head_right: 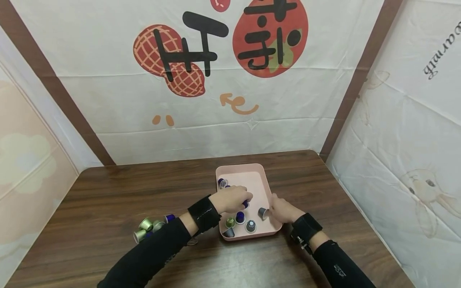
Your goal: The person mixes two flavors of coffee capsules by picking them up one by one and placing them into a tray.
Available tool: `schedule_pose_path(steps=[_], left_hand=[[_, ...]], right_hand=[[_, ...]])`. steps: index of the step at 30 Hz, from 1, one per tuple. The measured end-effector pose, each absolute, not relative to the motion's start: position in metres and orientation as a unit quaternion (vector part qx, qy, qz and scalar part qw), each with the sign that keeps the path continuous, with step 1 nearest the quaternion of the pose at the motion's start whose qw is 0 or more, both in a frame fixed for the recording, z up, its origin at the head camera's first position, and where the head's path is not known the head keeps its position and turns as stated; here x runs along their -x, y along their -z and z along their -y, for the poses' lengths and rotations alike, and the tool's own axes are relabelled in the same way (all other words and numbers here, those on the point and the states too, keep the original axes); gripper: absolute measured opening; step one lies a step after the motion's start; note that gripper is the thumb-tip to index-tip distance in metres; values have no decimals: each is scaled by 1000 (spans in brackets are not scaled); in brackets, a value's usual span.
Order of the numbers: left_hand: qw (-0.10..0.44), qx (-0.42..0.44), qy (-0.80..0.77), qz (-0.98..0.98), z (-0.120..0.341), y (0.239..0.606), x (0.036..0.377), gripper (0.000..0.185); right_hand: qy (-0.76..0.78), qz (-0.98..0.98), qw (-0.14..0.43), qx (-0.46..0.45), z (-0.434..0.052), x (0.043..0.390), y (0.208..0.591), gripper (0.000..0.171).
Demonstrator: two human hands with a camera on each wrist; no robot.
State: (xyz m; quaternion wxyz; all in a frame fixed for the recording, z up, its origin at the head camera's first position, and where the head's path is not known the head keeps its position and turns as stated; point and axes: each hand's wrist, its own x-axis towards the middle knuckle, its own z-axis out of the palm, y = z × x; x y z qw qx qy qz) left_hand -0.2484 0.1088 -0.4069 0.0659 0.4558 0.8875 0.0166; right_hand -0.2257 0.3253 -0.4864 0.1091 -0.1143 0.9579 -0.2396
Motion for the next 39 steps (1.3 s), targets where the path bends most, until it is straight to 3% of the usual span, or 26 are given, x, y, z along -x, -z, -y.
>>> schedule_pose_path(steps=[10, 16, 20, 31, 34, 39], left_hand=[[70, -460, -14, -885, -115, 411, 242, 7], [63, -465, -23, -883, -116, 410, 239, 23], [63, -464, -37, -883, -109, 405, 244, 23], [60, -431, -110, -894, -33, 383, 260, 2], [67, -413, -113, -901, -10, 386, 262, 7], [118, -381, -71, -914, 15, 395, 257, 8]], right_hand=[[245, -955, 99, 137, -323, 225, 484, 14], [242, -955, 79, 150, -322, 225, 484, 12], [234, -958, 78, 146, -323, 225, 485, 13], [229, -961, 93, 127, -323, 223, 483, 12], [228, -961, 97, 122, -323, 223, 483, 14], [227, -962, 101, 114, -323, 223, 484, 15]])
